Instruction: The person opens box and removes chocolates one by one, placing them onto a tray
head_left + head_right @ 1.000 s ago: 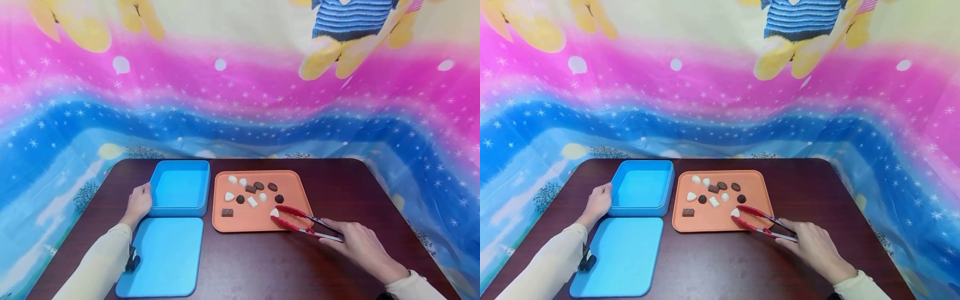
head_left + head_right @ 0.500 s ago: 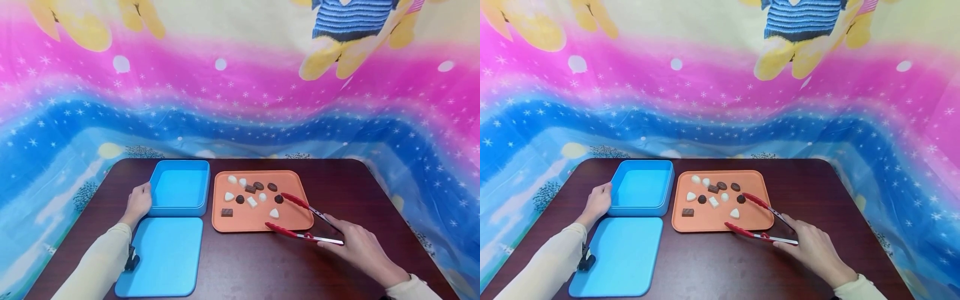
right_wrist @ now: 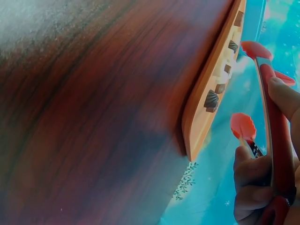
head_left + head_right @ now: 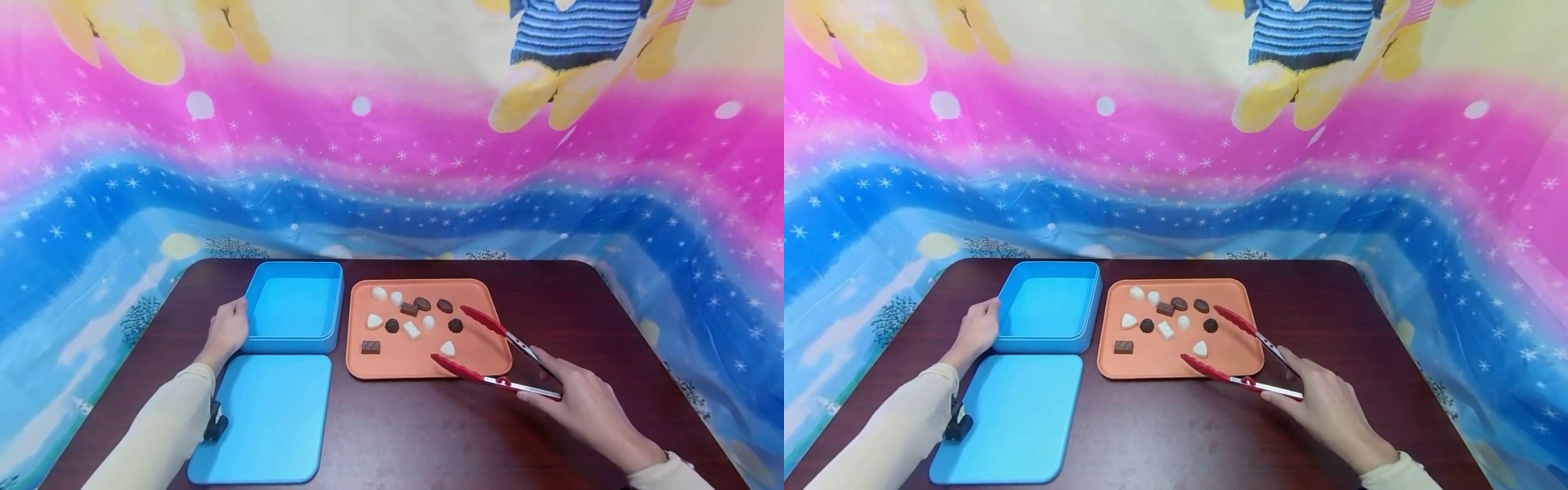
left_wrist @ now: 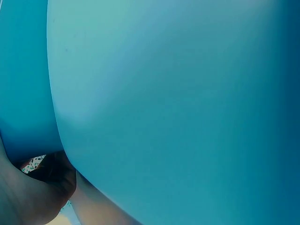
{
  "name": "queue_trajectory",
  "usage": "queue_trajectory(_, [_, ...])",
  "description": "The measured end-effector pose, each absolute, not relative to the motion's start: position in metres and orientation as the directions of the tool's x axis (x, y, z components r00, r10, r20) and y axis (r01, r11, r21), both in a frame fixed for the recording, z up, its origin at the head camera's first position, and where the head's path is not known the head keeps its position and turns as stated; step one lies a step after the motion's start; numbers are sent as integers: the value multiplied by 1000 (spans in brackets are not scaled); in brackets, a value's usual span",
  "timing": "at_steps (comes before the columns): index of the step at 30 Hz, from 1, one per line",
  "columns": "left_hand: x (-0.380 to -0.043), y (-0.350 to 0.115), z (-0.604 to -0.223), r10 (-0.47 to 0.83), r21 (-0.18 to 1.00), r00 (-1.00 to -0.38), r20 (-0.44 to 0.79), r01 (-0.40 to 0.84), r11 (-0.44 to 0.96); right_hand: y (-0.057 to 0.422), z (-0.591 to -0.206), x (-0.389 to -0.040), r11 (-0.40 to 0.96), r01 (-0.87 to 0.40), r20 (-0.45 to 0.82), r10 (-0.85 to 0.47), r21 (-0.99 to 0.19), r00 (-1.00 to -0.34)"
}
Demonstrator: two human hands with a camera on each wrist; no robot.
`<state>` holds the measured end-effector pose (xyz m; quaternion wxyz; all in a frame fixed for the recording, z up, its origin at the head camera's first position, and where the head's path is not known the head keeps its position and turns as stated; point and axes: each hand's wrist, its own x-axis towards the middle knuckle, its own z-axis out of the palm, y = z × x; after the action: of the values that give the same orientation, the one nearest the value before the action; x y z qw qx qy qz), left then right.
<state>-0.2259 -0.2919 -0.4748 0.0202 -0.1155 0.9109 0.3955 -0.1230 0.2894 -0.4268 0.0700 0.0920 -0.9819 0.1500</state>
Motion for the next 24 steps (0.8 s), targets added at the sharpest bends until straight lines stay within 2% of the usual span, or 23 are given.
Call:
queue_trajectory(7, [-227, -291, -475, -203, 720, -969, -140, -241, 651, 290, -426, -123, 911, -139, 131, -95, -389, -987])
queue_trajectory(14, [-226, -289, -476, -212, 724, -968, -135, -242, 646, 295, -424, -123, 896, -74, 91, -37, -438, -995])
queue_trajectory(24, [-227, -291, -476, -214, 719, -970, -116, -230, 656, 309, -427, -129, 884, -93, 236, 21, -458, -971])
